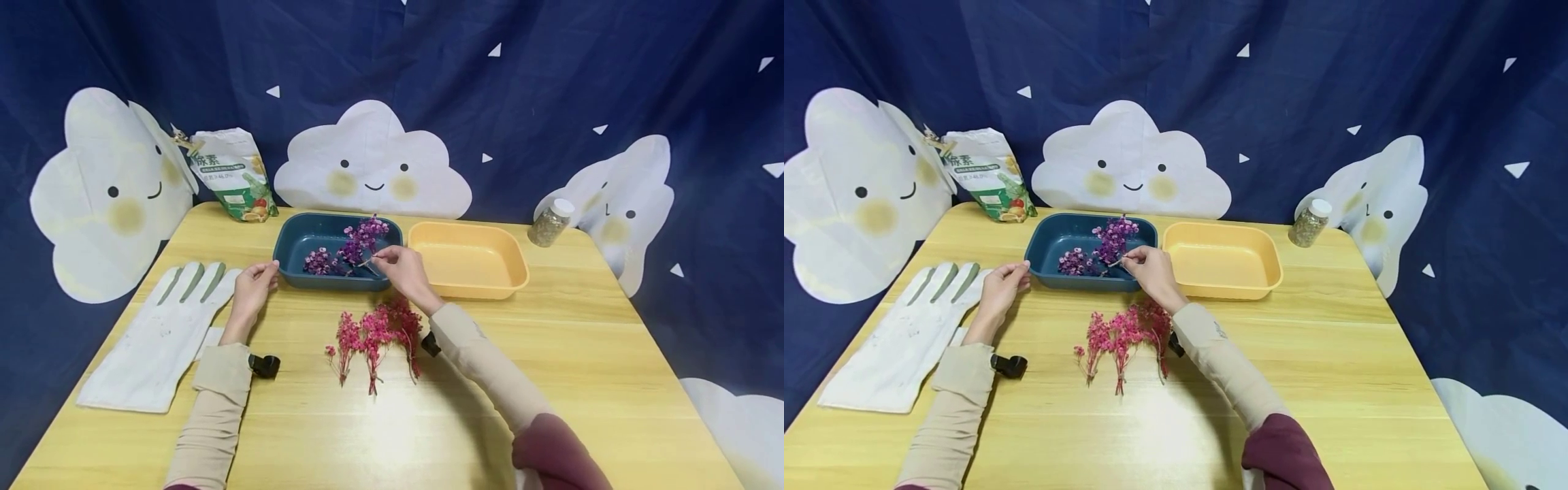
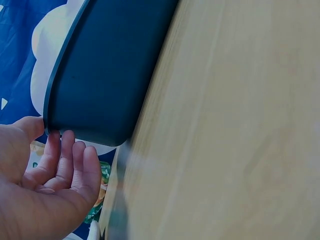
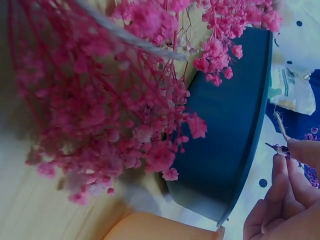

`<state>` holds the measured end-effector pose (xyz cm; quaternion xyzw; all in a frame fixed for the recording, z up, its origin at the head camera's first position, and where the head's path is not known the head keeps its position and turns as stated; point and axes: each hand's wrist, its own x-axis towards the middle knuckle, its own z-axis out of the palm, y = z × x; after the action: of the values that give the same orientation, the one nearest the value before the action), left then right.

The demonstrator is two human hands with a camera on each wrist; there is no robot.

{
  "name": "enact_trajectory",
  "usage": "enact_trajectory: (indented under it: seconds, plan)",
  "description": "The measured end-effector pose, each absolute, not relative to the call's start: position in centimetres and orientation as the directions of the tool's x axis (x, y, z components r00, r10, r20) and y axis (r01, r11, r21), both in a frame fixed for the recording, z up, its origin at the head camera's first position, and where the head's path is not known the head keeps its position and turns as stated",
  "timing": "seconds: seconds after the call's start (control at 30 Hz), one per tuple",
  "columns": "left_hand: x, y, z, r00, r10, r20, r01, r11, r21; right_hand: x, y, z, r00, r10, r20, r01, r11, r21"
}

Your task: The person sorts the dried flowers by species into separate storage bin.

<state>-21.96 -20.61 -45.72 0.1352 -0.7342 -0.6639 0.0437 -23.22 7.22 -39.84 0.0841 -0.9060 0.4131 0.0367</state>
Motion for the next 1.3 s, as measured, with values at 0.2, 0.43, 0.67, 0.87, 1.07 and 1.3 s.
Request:
enact_trajectory:
  seconds: [0.2, 0.43, 0.67, 0.87, 1.07, 1.3]
  plan:
    - [-21.9, -20.7, -45.6, -0.958, -0.254, -0.129, -0.154, 0.082, 0.985, -23.8, 6.3, -40.2, -0.984, -0.142, 0.112, -0.178, 0.659, -0.731]
    - [-21.8, -20.6, -45.7, -0.959, -0.256, -0.122, -0.150, 0.093, 0.984, -24.2, 5.4, -40.4, -0.984, -0.148, 0.097, -0.172, 0.666, -0.726]
    - [-21.7, -20.6, -45.7, -0.958, -0.258, -0.124, -0.155, 0.103, 0.983, -24.4, 5.0, -40.7, -0.981, -0.173, 0.082, -0.179, 0.677, -0.714]
    - [-21.7, -20.6, -45.8, -0.958, -0.258, -0.125, -0.155, 0.100, 0.983, -24.4, 5.0, -40.8, -0.980, -0.183, 0.083, -0.185, 0.663, -0.725]
    - [-21.8, -20.7, -45.7, -0.958, -0.256, -0.129, -0.160, 0.104, 0.982, -24.2, 5.1, -40.8, -0.979, -0.192, 0.072, -0.183, 0.659, -0.729]
    - [-21.9, -20.7, -45.6, -0.959, -0.248, -0.137, -0.166, 0.099, 0.981, -23.9, 5.4, -40.6, -0.974, -0.199, 0.105, -0.212, 0.652, -0.729]
